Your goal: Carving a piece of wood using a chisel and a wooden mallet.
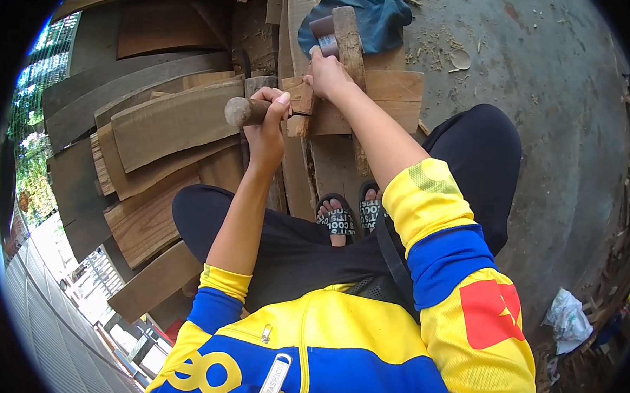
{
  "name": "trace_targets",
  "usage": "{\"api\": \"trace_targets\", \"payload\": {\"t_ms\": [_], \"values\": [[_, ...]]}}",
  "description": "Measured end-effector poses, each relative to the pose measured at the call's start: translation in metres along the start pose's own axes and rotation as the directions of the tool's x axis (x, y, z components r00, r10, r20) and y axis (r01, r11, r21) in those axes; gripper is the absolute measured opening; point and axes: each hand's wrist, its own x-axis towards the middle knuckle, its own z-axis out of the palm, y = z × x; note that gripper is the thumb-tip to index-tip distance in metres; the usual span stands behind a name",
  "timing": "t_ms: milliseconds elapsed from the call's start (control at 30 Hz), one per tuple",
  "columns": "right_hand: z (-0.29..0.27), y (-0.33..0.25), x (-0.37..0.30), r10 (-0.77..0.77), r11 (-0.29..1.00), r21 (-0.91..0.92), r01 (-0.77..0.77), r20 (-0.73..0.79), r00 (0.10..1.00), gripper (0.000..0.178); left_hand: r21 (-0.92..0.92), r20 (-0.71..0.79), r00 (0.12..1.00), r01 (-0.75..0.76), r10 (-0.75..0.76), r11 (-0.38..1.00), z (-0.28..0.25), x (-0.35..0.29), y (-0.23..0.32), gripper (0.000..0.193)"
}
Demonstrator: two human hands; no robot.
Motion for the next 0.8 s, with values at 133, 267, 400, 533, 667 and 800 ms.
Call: {"api": "trace_targets", "payload": {"t_ms": [133,267,400,533,667,800], "values": [[0.006,0.004,0.004,-0.016,1.0,0.01,0.017,-0.021,1.0,0.052,-0.006,-0.033,0.995,-0.095,0.095,0.995,-0.008,0.005,-0.013,0.02],[0.006,0.002,0.003,-0.001,1.0,0.015,0.001,-0.009,1.0,0.052,-0.048,-0.046,0.994,-0.1,0.098,0.994,-0.012,0.007,-0.017,0.021],[0.007,0.006,0.003,-0.009,1.0,0.028,0.009,-0.013,1.0,0.055,-0.028,-0.011,0.998,-0.06,0.06,0.998,-0.01,0.003,-0.012,0.019],[0.007,0.007,0.003,0.015,1.0,0.015,-0.014,-0.017,1.0,0.058,-0.014,0.013,0.999,-0.037,0.037,0.999,-0.01,0.001,-0.011,0.018],[0.01,0.005,0.003,0.002,1.0,0.012,-0.001,-0.082,0.997,0.049,-0.028,0.056,0.997,-0.049,0.051,0.998,-0.02,0.003,-0.016,0.018],[0.008,0.006,0.003,0.03,1.0,0.006,-0.03,-0.029,0.999,0.05,-0.04,0.117,0.99,-0.074,0.078,0.996,-0.02,0.002,-0.013,0.02]]}}
